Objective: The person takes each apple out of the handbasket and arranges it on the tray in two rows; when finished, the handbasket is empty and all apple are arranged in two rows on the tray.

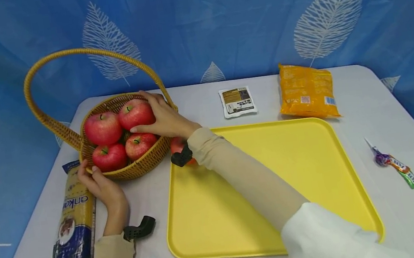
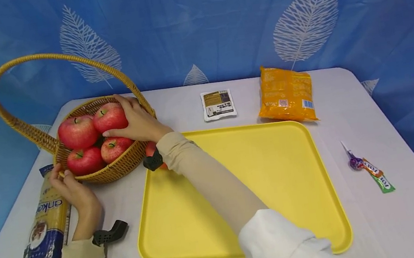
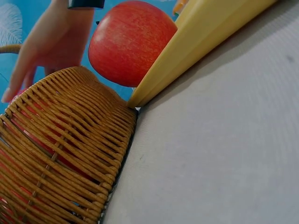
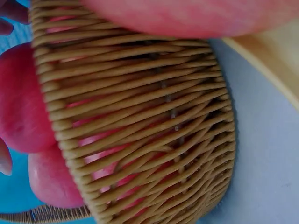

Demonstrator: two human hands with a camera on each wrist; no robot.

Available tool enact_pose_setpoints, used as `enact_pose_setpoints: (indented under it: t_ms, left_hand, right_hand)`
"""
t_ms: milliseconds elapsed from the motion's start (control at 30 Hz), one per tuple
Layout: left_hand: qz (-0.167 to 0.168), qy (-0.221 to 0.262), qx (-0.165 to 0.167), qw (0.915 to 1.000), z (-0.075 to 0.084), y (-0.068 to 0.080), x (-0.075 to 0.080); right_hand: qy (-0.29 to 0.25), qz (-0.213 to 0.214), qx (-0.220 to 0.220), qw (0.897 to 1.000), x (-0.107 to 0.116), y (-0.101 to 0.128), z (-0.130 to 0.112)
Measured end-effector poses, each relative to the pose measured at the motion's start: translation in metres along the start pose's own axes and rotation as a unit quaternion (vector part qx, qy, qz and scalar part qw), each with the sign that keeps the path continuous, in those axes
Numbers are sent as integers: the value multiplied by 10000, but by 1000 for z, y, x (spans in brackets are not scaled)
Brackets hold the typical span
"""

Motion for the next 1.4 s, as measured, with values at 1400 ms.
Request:
enact_pose_setpoints:
  t_ms: [1400]
  left_hand:
    - [38,-38,106,9999,13,17,-3]
  right_hand:
    - [679,828,937,9898,-4,8,-14]
Point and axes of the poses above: each hand's wrist, its own y-axis away from the middle knuckle, its own x-axis out of the back of the hand, z = x × y, the point moved 10 cm from there along -y, towards the middle knuckle, and after that the axes turned 12 degrees about x, right-handed, at the moved point
